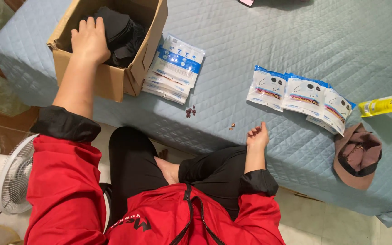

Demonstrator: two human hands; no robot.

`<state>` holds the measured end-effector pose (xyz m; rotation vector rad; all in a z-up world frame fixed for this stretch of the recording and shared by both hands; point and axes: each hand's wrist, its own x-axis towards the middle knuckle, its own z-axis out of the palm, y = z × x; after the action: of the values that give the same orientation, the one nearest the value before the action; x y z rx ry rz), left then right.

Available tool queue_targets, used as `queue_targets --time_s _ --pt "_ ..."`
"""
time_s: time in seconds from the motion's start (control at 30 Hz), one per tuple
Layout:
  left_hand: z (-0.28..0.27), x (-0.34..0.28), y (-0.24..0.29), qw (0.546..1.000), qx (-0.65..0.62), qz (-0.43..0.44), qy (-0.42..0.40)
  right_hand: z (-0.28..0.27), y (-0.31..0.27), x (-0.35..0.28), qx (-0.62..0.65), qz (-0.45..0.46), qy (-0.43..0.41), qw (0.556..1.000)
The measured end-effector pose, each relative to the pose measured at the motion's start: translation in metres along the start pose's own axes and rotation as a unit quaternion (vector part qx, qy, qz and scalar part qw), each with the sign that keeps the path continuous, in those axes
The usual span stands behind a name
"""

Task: The person sits on a chair and handles black face masks, picking them up from a cardboard box and placing them into individual plastic packaging. They arrange the packaged masks on a bed and continue to pack more masks from the box.

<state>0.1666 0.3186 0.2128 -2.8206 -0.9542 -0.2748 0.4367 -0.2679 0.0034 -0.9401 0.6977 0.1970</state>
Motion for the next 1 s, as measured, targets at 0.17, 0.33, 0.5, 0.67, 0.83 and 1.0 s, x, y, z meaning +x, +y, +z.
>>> queue_targets --time_s 0.17,0.33,0.5,0.67,0.83,1.0 --pt "0.013 0.020 0.005 0.990 0.031 -0.033 -0.131 0.006 -0.002 -0.013 -0.004 -0.013 0.004 1.000" --pt "0.048 0.023 -0.007 0.994 0.100 0.028 -0.021 0.002 0.000 -0.007 0.000 -0.009 0.001 1.000" --pt "0.050 0.023 -0.012 0.990 0.131 0.044 0.037 0.004 0.000 -0.007 -0.007 -0.014 -0.003 1.000" --pt "0.035 0.018 -0.005 0.995 0.096 0.030 0.006 -0.001 0.000 0.000 -0.005 -0.009 -0.013 1.000" --pt "0.043 0.029 -0.004 0.987 0.159 0.033 0.009 0.000 0.002 0.002 -0.007 -0.017 -0.017 1.000" --pt "0.073 0.042 -0.021 0.977 0.170 0.037 0.125 -0.001 0.000 0.004 -0.001 -0.006 -0.016 1.000"
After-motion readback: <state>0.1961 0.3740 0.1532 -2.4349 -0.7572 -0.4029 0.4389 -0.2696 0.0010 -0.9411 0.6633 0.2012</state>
